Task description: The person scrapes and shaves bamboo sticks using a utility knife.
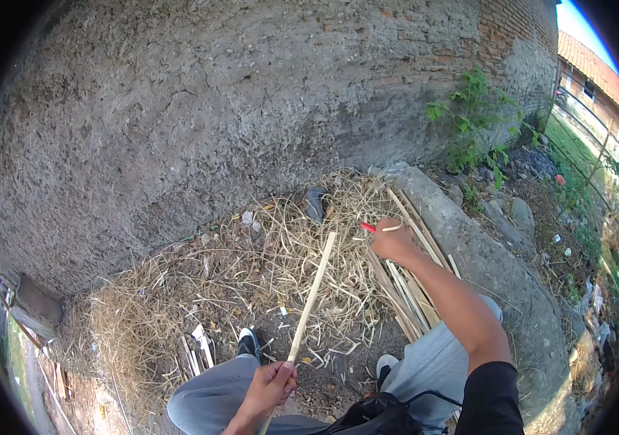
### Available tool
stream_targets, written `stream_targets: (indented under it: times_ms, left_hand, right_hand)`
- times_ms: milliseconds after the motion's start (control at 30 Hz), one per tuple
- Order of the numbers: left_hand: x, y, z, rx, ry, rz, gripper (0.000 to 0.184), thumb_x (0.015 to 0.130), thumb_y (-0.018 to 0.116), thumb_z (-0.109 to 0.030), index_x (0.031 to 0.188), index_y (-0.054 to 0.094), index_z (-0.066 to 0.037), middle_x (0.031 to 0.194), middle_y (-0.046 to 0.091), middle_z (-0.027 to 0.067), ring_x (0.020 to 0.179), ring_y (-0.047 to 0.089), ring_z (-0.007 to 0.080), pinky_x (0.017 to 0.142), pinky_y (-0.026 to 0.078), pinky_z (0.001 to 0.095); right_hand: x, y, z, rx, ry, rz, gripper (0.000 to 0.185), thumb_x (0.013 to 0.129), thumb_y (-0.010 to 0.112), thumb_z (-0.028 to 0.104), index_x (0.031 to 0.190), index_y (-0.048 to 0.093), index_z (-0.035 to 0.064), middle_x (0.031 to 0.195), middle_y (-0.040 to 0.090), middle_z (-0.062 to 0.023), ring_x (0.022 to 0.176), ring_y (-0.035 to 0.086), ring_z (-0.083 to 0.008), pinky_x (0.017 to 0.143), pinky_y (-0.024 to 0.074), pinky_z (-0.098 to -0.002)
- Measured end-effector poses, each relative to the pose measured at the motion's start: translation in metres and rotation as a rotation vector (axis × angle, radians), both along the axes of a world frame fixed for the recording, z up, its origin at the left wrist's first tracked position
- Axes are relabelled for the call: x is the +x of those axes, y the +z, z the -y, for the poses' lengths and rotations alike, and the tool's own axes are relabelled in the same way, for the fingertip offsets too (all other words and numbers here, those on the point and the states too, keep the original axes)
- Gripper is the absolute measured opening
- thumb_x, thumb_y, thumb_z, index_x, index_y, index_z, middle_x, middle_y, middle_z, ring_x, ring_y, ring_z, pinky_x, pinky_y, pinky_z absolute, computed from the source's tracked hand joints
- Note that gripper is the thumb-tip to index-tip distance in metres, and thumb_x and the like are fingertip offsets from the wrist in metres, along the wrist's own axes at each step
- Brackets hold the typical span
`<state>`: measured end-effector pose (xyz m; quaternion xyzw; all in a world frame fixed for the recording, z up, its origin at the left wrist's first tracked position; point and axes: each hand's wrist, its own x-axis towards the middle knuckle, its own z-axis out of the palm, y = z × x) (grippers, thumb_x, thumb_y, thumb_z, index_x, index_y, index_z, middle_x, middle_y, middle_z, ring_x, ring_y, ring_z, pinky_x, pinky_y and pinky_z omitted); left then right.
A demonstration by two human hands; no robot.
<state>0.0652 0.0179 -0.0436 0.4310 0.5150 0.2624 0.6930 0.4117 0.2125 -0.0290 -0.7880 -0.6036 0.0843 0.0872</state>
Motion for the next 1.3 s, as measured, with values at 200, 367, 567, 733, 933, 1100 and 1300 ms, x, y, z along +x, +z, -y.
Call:
stream_targets:
  times_ms: [200,367,567,733,933,1100,1300]
  left_hand:
    - [0.001,-0.002,0.001,0.021,0.001,-0.029,0.03,0.102,0.045,-0.025,0.085,0.055,-0.002,0.057,0.045,-0.0011,0.041,0.032,0.0039,0.037,0.026,0.0214]
    - [0.006,-0.015,0.004,0.334,-0.008,-0.179,0.032,0.101,0.046,-0.025,0.083,0.058,-0.001,0.057,0.049,-0.0011,0.046,0.04,0.0043,0.041,0.032,0.0228]
    - [0.017,-0.021,0.003,0.528,0.015,-0.484,0.029,0.099,0.05,-0.021,0.092,0.064,0.002,0.058,0.055,0.0013,0.052,0.049,0.0056,0.048,0.039,0.0246]
    - [0.025,-0.01,0.006,0.551,0.026,-0.466,0.026,0.098,0.052,-0.02,0.098,0.066,0.003,0.06,0.058,0.0036,0.053,0.051,0.0066,0.049,0.041,0.0262]
    - [0.029,0.0,0.011,0.567,-0.005,-0.503,0.021,0.096,0.054,-0.019,0.09,0.062,0.0,0.06,0.057,0.0084,0.051,0.052,0.0154,0.051,0.042,0.0311]
    - [0.03,0.0,0.009,0.705,-0.037,-0.547,0.02,0.094,0.058,-0.015,0.101,0.062,0.003,0.079,0.059,0.0121,0.059,0.051,0.0152,0.054,0.04,0.029]
    - [0.031,-0.008,0.008,0.818,-0.04,-0.469,0.025,0.092,0.059,-0.01,0.113,0.062,0.004,0.09,0.06,0.0131,0.061,0.052,0.0145,0.056,0.042,0.0292]
  right_hand:
    - [-0.019,0.051,0.026,-0.42,0.229,-0.155,0.029,0.076,0.067,0.022,0.09,0.067,-0.0031,0.088,0.067,-0.0254,0.081,0.068,-0.0359,0.075,0.0533,-0.0465]
    - [-0.046,0.047,0.065,0.026,0.158,-0.142,0.023,0.08,0.064,0.023,0.082,0.07,0.0013,0.076,0.066,-0.0207,0.077,0.067,-0.0361,0.073,0.053,-0.047]
    - [-0.081,0.013,0.068,0.233,0.345,-0.206,0.026,0.084,0.064,0.026,0.082,0.069,0.0013,0.071,0.065,-0.0171,0.069,0.066,-0.0289,0.065,0.0524,-0.0428]
    - [-0.057,0.0,0.038,0.213,-0.037,-1.222,0.033,0.09,0.065,0.032,0.094,0.066,-0.0005,0.079,0.065,-0.0074,0.049,0.044,-0.0088,0.047,0.0381,-0.0293]
    - [-0.05,0.01,0.03,0.061,-0.174,-1.621,0.023,0.092,0.064,0.017,0.104,0.065,-0.0016,0.092,0.068,-0.0084,0.047,0.037,-0.0058,0.043,0.0323,-0.0238]
    - [-0.045,0.007,0.028,0.108,-0.116,-1.511,0.022,0.09,0.067,0.017,0.098,0.066,-0.0032,0.084,0.069,-0.0081,0.047,0.038,-0.0061,0.043,0.033,-0.0239]
    - [-0.042,0.013,0.03,0.102,-0.147,-1.493,0.018,0.088,0.067,0.012,0.1,0.065,-0.0006,0.089,0.071,-0.0094,0.044,0.037,-0.0035,0.041,0.0313,-0.021]
